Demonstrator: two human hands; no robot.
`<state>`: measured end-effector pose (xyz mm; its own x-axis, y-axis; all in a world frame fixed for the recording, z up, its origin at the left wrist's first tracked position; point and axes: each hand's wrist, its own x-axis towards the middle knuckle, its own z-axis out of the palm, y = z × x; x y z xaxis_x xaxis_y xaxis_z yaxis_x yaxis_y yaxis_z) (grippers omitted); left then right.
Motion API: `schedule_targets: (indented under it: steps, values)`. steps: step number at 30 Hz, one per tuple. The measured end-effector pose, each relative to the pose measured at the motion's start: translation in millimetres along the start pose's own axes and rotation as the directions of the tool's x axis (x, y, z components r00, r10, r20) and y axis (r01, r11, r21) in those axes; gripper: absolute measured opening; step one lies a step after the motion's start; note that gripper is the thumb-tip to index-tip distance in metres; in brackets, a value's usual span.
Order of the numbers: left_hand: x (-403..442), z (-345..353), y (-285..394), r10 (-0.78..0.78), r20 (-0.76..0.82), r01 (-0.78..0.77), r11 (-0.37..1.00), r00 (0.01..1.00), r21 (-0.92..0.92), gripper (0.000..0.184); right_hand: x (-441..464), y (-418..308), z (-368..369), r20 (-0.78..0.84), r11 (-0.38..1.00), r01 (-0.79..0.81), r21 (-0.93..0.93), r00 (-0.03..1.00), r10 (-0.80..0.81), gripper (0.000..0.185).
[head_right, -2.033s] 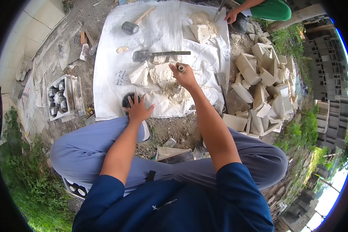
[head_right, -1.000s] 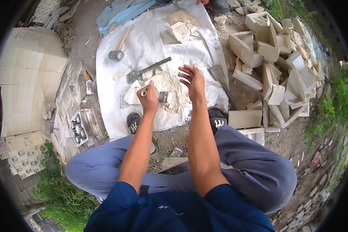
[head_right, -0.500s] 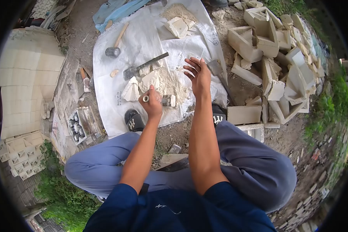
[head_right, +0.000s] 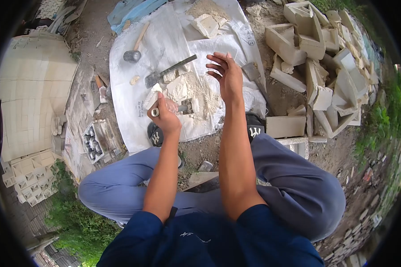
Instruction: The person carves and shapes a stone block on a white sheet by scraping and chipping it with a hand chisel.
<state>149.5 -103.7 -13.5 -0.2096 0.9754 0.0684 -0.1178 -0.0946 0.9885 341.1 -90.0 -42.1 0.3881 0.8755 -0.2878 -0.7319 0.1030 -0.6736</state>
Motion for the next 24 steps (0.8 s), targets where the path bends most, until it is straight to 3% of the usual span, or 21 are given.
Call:
schedule_targets:
  steps: [4, 5, 6, 8, 12, 14, 15, 18, 20, 24]
  values:
    - [-3.3, -1.5, -10.3, 0.069, -0.044, -0.064, 0.992, 0.997, 0.110, 0.053, 2.9, 4.4, -8.2, -0.050, 0.999, -0.014, 0.034, 0.999, 0.015, 0.049]
    - [-1.7, -16.4, -48.6, 0.044, 0.030, -0.047, 0.992, 0.999, 0.117, 0.052, 2.7, 3.8, -7.1, -0.048, 0.999, -0.007, 0.038, 0.999, 0.009, 0.049]
    - [-2.4, -12.3, -55.1, 0.083, 0.088, -0.107, 0.942, 0.993, 0.319, 0.052, 1.7, 1.9, -5.5, -0.049, 0.999, -0.003, 0.050, 0.999, 0.005, 0.049]
    - [13.7, -8.8, -64.8, -0.086, -0.004, 0.086, 0.986, 0.996, 0.143, 0.052, 5.7, -4.0, -0.9, -0.038, 0.998, 0.020, 0.064, 0.999, -0.017, 0.049]
    - [18.4, 2.9, -31.2, -0.038, 0.044, 0.029, 0.983, 0.998, 0.179, 0.053, 1.2, -7.3, 5.6, -0.008, 0.997, 0.022, 0.071, 1.000, -0.021, 0.050]
    - [5.3, 1.0, -4.8, 0.092, -0.011, -0.090, 0.991, 0.996, 0.102, 0.053, -0.3, -4.1, 1.4, 0.037, 0.999, 0.004, 0.038, 0.999, -0.005, 0.047]
    - [3.9, -3.1, -1.2, 0.063, -0.077, -0.061, 0.998, 0.995, 0.029, 0.054, 1.1, -1.8, -0.3, 0.021, 0.999, -0.016, 0.040, 1.000, 0.016, 0.047]
    - [-1.3, -15.5, -27.9, 0.037, -0.113, -0.032, 0.998, 0.993, 0.046, 0.054, 2.2, 1.6, -3.4, 0.001, 0.999, -0.035, 0.042, 0.999, 0.035, 0.048]
    - [-0.2, -29.3, -67.0, -0.007, -0.068, 0.014, 0.995, 0.998, 0.100, 0.054, -1.0, 2.5, -2.9, -0.005, 0.998, -0.036, 0.051, 0.999, 0.036, 0.048]
    - [11.5, -16.0, -44.5, -0.122, -0.122, 0.131, 0.989, 0.985, 0.068, 0.054, 3.2, -1.6, 6.7, 0.018, 0.997, 0.001, 0.081, 1.000, -0.002, 0.049]
